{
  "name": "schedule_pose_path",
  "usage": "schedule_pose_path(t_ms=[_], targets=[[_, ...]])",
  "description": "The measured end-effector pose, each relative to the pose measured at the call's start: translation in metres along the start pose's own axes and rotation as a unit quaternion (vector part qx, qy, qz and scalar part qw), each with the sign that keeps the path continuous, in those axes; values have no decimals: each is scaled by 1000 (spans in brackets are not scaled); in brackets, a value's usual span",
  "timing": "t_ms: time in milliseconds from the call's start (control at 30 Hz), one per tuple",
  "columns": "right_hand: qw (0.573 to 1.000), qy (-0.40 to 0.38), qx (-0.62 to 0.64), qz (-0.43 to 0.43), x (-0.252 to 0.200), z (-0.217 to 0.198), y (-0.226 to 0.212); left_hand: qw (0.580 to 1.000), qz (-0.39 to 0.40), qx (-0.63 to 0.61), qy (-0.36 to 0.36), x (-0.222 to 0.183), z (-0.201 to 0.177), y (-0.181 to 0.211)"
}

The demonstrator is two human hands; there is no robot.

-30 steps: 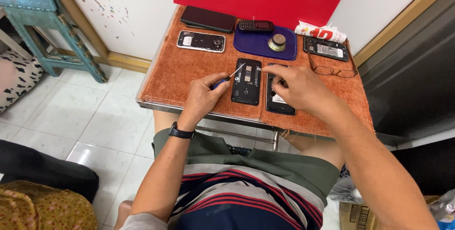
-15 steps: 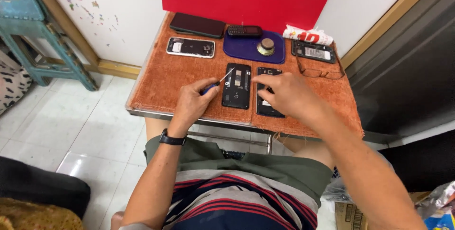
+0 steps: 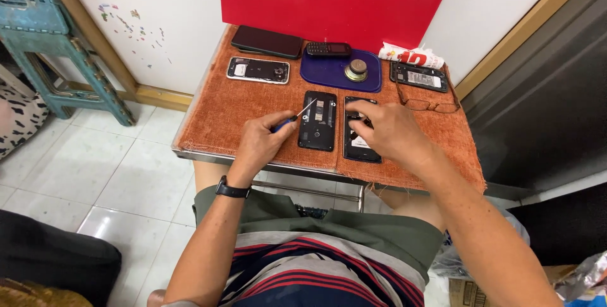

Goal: Using a precision screwdriver to remove small internal screws from a mobile phone during a repair process.

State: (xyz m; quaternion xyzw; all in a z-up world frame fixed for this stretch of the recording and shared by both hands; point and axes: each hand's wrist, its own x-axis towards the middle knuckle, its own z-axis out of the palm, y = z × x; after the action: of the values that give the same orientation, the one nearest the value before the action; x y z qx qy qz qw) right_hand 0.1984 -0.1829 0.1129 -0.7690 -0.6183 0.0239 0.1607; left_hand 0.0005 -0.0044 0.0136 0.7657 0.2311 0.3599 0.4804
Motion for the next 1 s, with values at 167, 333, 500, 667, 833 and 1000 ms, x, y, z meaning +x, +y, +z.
schedule_pose_path(t_ms=[167, 333, 500, 667, 833, 1000], targets=[[997, -56, 57, 0, -6, -13, -17, 1000, 10, 13, 16, -1, 4, 0], [996, 46, -57, -54, -4, 9, 16, 999, 29, 15, 25, -2, 4, -6], [998, -19, 49, -45, -16, -17, -24, 997, 64, 25, 20, 1, 3, -13], [968, 111, -176, -137, 1, 21, 26, 995, 98, 32, -9, -3, 1, -8], [995, -42, -15, -84, -1, -8, -3, 988, 144, 46, -17, -2, -1, -8], [982, 70, -140, -108, 0, 15, 28, 990, 135, 43, -20, -1, 0, -9]])
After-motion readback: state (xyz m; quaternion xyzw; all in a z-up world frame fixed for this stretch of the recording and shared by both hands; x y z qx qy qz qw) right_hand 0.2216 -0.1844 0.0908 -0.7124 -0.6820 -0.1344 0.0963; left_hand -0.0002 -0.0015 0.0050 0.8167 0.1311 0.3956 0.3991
